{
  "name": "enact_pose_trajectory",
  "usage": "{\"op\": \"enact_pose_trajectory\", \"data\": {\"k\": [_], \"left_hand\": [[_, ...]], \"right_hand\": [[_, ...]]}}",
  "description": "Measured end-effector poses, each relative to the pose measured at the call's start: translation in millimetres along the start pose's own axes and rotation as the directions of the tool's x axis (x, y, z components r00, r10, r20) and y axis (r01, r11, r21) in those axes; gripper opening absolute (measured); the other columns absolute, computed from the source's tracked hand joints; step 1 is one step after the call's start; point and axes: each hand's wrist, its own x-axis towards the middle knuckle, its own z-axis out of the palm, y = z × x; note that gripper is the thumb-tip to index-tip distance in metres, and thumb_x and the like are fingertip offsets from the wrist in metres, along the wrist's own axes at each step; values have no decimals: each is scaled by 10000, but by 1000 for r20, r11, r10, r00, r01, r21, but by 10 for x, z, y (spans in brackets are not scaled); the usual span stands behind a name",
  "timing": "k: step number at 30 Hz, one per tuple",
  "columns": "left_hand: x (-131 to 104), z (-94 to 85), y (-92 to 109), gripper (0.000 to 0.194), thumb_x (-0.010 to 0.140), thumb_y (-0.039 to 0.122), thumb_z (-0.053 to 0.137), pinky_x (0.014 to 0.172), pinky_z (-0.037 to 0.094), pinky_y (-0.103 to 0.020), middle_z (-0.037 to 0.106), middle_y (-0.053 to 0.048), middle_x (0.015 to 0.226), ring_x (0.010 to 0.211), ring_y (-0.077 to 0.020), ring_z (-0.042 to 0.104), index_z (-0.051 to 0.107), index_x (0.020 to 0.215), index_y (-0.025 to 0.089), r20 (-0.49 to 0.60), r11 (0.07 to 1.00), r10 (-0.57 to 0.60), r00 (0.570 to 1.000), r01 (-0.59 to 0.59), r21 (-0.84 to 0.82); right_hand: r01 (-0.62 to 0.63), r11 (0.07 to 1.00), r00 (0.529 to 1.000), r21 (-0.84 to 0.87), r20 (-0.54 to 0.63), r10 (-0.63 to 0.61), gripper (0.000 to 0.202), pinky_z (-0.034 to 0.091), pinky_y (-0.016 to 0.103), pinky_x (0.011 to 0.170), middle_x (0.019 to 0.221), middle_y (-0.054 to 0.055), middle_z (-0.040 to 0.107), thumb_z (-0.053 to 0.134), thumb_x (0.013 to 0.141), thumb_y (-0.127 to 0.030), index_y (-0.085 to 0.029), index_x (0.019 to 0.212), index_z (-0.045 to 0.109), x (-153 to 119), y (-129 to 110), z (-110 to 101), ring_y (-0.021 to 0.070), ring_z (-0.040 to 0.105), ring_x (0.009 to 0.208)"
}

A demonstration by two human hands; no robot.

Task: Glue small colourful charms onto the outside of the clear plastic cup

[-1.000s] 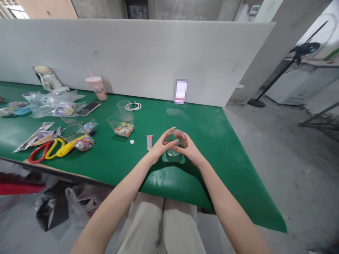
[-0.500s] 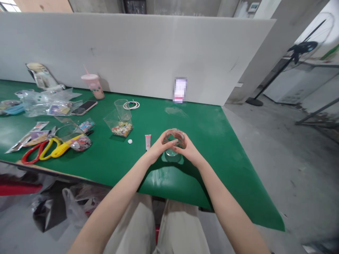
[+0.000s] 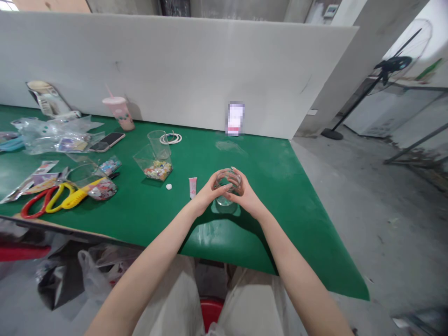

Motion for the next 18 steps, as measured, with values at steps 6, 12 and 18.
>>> {"op": "enact_pose_trajectory", "data": {"k": [6,12,18], "left_hand": [[-1,-1,1,496,779,368,621,1062,320,-386,458,-96,1382,1312,-239,370,490,1229,203,19,999,28,999,-29,45],[6,3,-39,529,789,353,613,1049,348,-378,478,-84,1369,1290,-233,404,449,1275,223,27,1000,28,999,-28,3],[4,11,-51,525,786,346,618,1056,343,-401,507,-84,1340,1270,-239,428,461,1272,221,33,999,39,999,-38,-25]], "right_hand": [[31,998,999,-61,13,-30,714,341,418,1095,1363,77,471,749,674,-417,-270,1283,407,-13,-14,-12,226,415,1300],[20,996,1000,-83,25,-18,680,350,410,1087,1361,82,476,742,686,-416,-261,1261,414,-21,-34,-17,224,413,1302],[17,998,999,-55,36,-15,657,348,409,1090,1350,76,491,743,690,-397,-260,1244,416,-23,-61,-8,219,428,1292]]}}
